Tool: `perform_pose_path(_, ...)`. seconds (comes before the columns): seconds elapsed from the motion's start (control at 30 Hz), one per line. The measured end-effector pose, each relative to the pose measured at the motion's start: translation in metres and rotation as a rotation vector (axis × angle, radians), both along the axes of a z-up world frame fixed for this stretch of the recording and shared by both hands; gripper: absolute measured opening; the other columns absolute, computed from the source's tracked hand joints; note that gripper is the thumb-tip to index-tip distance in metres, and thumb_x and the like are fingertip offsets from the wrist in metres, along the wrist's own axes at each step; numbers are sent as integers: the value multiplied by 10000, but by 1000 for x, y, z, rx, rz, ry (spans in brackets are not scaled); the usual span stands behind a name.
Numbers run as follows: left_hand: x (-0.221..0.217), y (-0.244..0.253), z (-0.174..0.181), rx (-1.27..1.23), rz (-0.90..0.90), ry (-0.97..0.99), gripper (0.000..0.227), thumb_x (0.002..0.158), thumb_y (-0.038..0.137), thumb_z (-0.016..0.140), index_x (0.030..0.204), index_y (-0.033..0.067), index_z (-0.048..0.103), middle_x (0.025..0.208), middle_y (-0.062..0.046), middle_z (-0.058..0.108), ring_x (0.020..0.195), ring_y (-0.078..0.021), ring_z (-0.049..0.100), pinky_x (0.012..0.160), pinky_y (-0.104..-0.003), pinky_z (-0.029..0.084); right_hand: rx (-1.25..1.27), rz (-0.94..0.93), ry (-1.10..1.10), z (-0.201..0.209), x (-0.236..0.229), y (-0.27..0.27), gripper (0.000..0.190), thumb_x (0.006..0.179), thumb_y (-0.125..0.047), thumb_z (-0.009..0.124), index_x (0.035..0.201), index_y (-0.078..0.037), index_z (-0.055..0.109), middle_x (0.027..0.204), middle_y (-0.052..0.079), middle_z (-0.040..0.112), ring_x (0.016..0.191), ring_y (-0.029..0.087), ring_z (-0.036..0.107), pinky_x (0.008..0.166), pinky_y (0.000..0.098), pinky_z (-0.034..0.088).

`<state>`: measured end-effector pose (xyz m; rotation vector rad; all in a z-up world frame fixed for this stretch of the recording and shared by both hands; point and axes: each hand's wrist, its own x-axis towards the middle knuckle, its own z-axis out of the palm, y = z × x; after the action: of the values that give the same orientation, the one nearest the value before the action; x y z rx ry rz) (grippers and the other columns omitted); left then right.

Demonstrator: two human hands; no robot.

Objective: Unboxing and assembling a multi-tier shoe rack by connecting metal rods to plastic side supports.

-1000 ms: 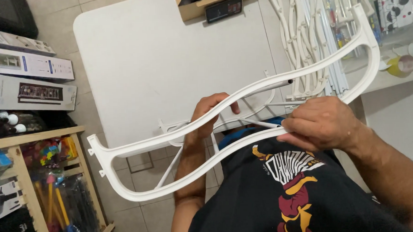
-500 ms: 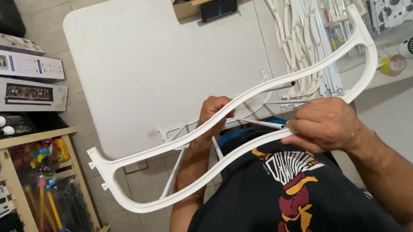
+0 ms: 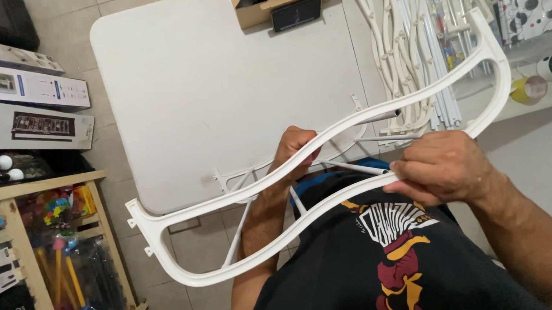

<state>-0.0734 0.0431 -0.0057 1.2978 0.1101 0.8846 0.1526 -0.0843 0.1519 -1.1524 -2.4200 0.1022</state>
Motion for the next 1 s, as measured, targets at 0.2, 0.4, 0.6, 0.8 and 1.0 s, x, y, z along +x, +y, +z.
perform_pose_path(0.2,6,-3,-13,-63,-19,-75,700,882,737,620,627,99,482,536,22,412,468,-84,288,447,-260,210,10,3,26,-5,1,0,322,937,-377,677,711,-154,618,543,-20,561,406,92,470,362,266,417)
perform_pose_path(0.4,8,-4,-4,-43,-4,-74,698,925,734,573,624,118,444,541,42,357,487,-82,234,458,-263,187,-10,10,59,2,-1,4,342,932,-335,686,676,-146,560,514,-38,488,390,93,412,352,270,390)
perform_pose_path(0.6,-3,6,19,73,16,-37,617,1029,636,467,736,96,530,632,-2,471,525,-136,370,496,-289,319,-35,-81,-114,19,1,9,479,895,-578,629,902,-106,709,868,93,746,829,250,702,749,417,552)
perform_pose_path(0.8,-13,-8,51,123,19,-4,540,1118,503,403,1043,46,680,852,-64,690,728,-186,656,678,-291,547,-285,-172,-384,21,-29,47,538,927,-490,621,1343,-156,548,1370,144,614,1212,289,611,1048,486,508)
perform_pose_path(1.0,2,-24,30,-41,0,-137,556,1077,452,476,853,-17,674,671,-54,580,568,-131,510,501,-269,460,-377,-76,-305,28,-60,61,463,1007,-383,566,1334,-57,524,866,141,616,690,340,727,606,455,601)
